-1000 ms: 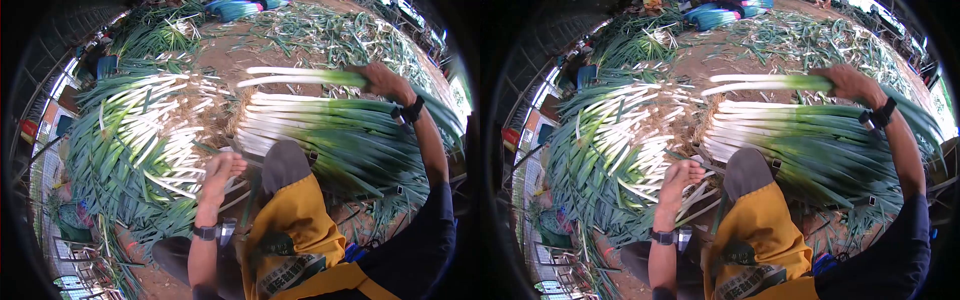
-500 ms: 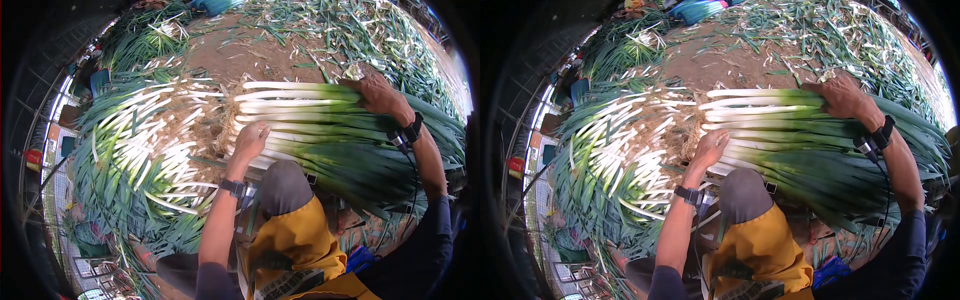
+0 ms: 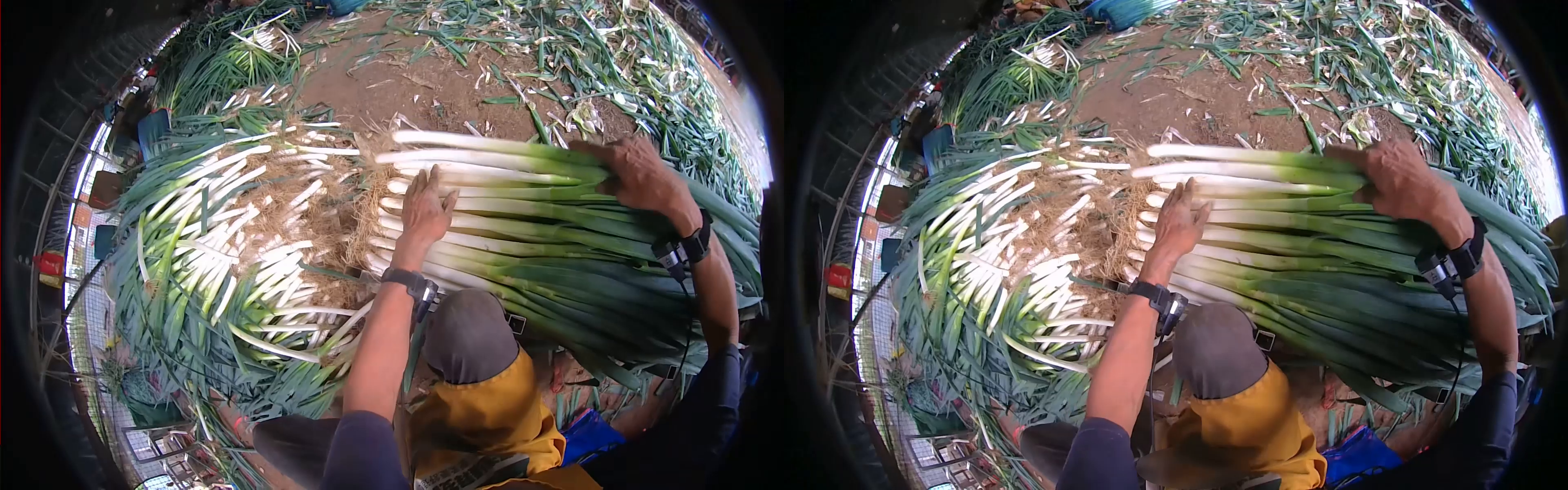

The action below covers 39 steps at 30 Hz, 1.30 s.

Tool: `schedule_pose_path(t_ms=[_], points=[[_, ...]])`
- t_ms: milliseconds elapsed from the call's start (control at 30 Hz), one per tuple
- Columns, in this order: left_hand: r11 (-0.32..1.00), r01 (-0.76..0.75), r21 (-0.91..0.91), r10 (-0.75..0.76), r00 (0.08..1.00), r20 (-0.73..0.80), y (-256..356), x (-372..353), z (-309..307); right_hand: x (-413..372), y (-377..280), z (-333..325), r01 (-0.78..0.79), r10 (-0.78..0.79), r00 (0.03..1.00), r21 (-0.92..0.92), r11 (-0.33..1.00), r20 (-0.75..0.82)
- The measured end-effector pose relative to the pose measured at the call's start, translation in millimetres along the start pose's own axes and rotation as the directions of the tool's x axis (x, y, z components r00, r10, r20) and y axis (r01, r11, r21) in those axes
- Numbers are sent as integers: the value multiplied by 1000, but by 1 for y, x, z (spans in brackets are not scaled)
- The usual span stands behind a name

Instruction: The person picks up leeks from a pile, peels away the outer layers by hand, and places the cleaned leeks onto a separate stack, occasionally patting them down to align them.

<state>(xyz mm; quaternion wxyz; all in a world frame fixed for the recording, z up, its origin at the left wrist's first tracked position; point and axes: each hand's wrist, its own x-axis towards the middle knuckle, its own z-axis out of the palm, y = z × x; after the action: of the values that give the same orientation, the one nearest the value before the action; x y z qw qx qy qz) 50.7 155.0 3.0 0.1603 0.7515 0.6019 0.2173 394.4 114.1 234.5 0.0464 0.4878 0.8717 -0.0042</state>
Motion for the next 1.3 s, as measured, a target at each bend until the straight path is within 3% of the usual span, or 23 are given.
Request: schedule_pose_path(t_ms=[100, 300, 500, 600, 800, 867, 933, 1033, 1133, 1167, 1267, 1300], points=[[995, -86, 40, 89, 994, -67, 0, -8, -1, 1, -7, 27, 39, -35, 999, -145, 989, 27], [997, 44, -57, -39, 996, 79, 2, -10, -9, 1, -9, 19, 53, -50, 997, -62, 997, 53], [996, -65, 58, 64, 998, 24, -7, -9, -2, 5, -18, 23, 25, -21, 998, -83, 996, 56], [987, -148, 66, 152, 986, -74, -8, -11, 2, 13, -19, 33, 39, -35, 998, -82, 996, 53], [998, 61, -12, -58, 985, 161, -3, -16, -15, 24, -15, 45, -9, 19, 990, -73, 997, 138], [984, -16, -177, 37, 992, 117, -13, -21, -19, 26, -10, 48, -35, 49, 986, -91, 995, 159], [973, -111, -204, 116, 993, 13, -15, -23, -23, 26, -7, 56, -30, 44, 988, -97, 995, 149], [939, 177, -294, -143, 980, 135, 4, -31, -55, 25, -7, 59, -27, 37, 991, -76, 997, 126], [975, -43, -219, -11, 971, -238, 13, -28, -50, 22, -10, 60, -23, 32, 994, -94, 995, 100], [982, -103, -158, 58, 962, -268, 13, -19, -46, 22, -11, 60, -17, 26, 996, -103, 995, 85], [984, -173, 44, 178, 974, -141, 1, 12, -13, 23, -10, 62, -33, 54, 991, -164, 986, 124], [992, -123, -9, 123, 992, -7, 0, 18, -6, 23, -10, 62, -30, 50, 991, -157, 987, 126]])
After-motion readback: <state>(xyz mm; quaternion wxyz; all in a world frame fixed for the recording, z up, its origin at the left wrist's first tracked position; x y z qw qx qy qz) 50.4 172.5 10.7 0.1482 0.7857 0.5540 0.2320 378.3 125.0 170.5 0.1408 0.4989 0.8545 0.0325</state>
